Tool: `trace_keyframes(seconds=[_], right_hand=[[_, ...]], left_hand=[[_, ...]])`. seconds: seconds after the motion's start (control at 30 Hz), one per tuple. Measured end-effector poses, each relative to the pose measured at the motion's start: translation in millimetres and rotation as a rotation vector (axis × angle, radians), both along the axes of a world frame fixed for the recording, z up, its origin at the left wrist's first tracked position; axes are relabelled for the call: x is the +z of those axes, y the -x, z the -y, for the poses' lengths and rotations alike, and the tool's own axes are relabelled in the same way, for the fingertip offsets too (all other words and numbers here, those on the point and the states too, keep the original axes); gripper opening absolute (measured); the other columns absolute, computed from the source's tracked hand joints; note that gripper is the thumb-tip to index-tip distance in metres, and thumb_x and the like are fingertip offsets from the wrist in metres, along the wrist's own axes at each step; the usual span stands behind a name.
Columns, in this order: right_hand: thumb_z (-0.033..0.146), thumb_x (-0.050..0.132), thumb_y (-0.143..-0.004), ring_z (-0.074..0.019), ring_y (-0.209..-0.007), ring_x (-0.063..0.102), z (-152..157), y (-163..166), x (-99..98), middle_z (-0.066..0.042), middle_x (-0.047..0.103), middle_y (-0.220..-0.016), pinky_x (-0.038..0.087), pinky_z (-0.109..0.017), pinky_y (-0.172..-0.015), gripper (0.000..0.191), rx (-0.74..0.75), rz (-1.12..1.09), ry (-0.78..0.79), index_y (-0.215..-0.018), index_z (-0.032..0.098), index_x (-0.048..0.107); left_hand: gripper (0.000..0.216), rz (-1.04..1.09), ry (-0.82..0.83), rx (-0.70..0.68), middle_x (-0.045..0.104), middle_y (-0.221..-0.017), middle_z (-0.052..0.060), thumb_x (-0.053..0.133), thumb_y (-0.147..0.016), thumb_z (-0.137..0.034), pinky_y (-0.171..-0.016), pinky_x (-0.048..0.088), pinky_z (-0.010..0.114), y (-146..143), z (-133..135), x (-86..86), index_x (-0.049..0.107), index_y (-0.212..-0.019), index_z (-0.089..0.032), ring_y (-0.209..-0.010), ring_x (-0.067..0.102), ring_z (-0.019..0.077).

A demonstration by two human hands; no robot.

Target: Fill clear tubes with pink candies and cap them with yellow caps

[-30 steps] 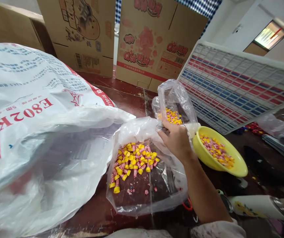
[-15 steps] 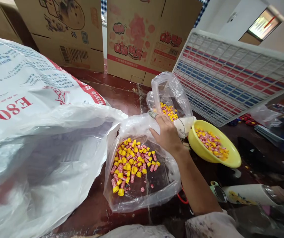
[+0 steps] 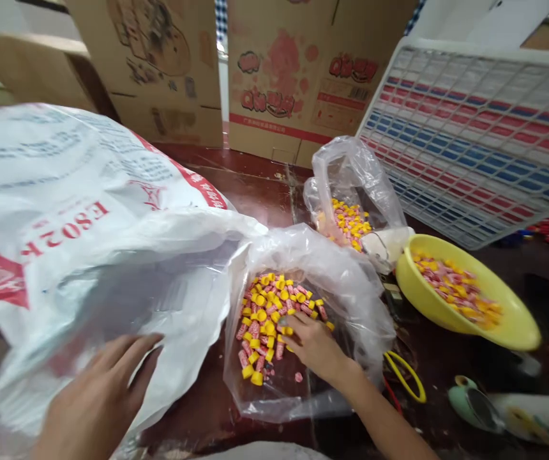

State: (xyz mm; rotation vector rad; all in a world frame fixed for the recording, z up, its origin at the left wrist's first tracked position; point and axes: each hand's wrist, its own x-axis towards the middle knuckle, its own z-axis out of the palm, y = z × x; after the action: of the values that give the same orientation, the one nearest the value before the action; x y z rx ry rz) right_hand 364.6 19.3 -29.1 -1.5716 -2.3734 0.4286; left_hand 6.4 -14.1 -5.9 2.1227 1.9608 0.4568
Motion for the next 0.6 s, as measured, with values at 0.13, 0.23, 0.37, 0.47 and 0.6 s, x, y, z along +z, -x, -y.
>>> trace_keyframes(seconds=[0.13, 0.23, 0.37, 0.47, 0.6], right_hand=[[0.015, 0.062, -0.092, -0.0254, -0.096, 0.072, -1.1, -11.3, 2.0, -0.008, 0.072, -0.104, 0.059, -0.039, -0.085, 0.008, -0.069, -0.272, -0.075, -0.093, 0.022, 0.066], [0.025, 0.068, -0.09, -0.0242, -0.077, 0.072, 0.2, -10.3, 6.3, -0.004, 0.073, -0.084, 0.059, -0.036, -0.072, 0.007, -0.177, -0.425, -0.012, -0.085, 0.022, 0.063], [0.038, 0.072, -0.09, -0.0231, -0.084, 0.075, 4.0, 1.8, 16.6, -0.003, 0.077, -0.087, 0.061, -0.035, -0.078, 0.017, -0.242, -0.75, 0.192, -0.09, 0.021, 0.068], [0.044, 0.077, -0.085, -0.0241, -0.097, 0.075, 5.8, 9.7, 24.8, -0.006, 0.078, -0.099, 0.06, -0.037, -0.089, 0.031, -0.256, -1.005, 0.334, -0.102, 0.02, 0.07], [0.043, 0.081, -0.082, -0.0228, -0.097, 0.075, 12.6, 19.7, 32.2, -0.006, 0.079, -0.099, 0.06, -0.035, -0.088, 0.032, -0.286, -1.139, 0.342, -0.103, 0.02, 0.072]], left_hand=[[0.044, -0.327, 0.143, -0.006, 0.071, -0.117, 0.015, 0.03, -0.101, -0.023, -0.074, 0.051, 0.039, -11.1, -59.9, 13.6, 0.068, -0.121, -0.02, -0.111, 0.065, 0.0338], [0.043, -0.363, 0.19, -0.013, 0.071, -0.114, 0.019, 0.031, -0.099, -0.02, -0.067, 0.051, 0.04, -23.6, -91.5, 5.6, 0.069, -0.117, -0.016, -0.11, 0.066, 0.0379], [0.041, -0.35, 0.211, 0.038, 0.072, -0.101, 0.031, 0.036, -0.097, -0.025, -0.069, 0.053, 0.048, -40.4, -110.8, -13.9, 0.068, -0.11, -0.001, -0.103, 0.068, 0.0459], [0.042, -0.307, 0.225, 0.062, 0.071, -0.104, 0.035, 0.037, -0.095, -0.024, -0.073, 0.053, 0.052, -40.9, -111.1, -15.0, 0.067, -0.109, 0.002, -0.104, 0.067, 0.0496], [0.047, -0.073, 0.263, 0.04, 0.077, -0.104, 0.019, 0.041, -0.095, -0.046, -0.077, 0.054, 0.043, -33.6, -80.9, 5.0, 0.068, -0.115, -0.013, -0.095, 0.073, 0.0368]])
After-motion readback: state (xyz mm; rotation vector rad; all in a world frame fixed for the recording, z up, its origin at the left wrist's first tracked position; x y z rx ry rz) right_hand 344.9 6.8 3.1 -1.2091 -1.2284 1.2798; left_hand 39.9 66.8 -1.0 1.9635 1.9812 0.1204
